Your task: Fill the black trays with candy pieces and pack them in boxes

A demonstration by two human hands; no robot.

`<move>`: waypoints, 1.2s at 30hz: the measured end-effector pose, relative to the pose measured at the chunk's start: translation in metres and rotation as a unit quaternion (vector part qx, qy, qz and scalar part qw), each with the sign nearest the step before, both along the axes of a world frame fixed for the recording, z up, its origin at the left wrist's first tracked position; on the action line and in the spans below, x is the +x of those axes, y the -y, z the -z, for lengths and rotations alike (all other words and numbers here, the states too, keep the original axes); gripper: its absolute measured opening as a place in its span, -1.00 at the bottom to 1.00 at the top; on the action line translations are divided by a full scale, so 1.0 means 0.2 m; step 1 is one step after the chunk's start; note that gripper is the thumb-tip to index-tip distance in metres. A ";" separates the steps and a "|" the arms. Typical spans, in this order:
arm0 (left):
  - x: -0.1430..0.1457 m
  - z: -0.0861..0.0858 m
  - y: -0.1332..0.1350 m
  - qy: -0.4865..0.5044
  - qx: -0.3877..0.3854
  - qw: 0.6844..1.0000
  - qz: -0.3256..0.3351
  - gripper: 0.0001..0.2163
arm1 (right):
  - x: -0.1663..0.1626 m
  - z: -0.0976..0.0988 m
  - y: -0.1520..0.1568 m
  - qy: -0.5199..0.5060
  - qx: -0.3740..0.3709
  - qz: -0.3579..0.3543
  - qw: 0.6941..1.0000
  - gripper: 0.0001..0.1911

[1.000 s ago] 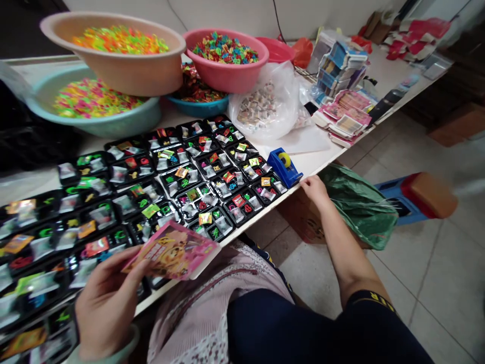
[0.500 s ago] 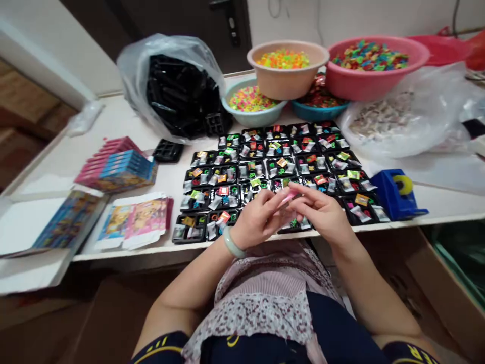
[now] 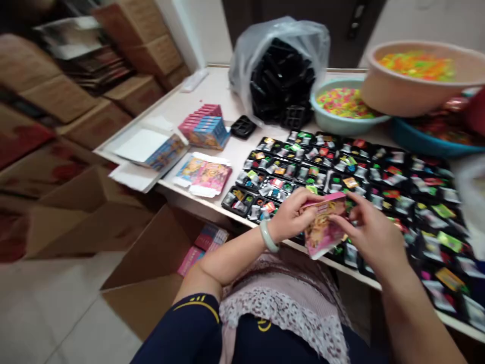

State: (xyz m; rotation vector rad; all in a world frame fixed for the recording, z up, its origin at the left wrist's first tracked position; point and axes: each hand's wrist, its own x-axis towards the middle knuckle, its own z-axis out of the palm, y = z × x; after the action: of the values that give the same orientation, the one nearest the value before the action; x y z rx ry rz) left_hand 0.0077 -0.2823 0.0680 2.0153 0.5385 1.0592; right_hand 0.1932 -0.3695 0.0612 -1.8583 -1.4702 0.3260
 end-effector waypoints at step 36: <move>-0.96 0.37 -1.57 0.067 -0.443 0.785 -0.427 -0.74 | -0.46 0.45 -1.94 0.223 -0.062 -0.383 0.894 -0.61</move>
State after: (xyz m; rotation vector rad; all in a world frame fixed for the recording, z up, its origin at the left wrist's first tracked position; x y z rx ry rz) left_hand -0.1834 0.0312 -0.0053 0.8033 1.6092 1.0999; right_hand 0.1016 0.0188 -0.0287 -1.4078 -2.5400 0.3759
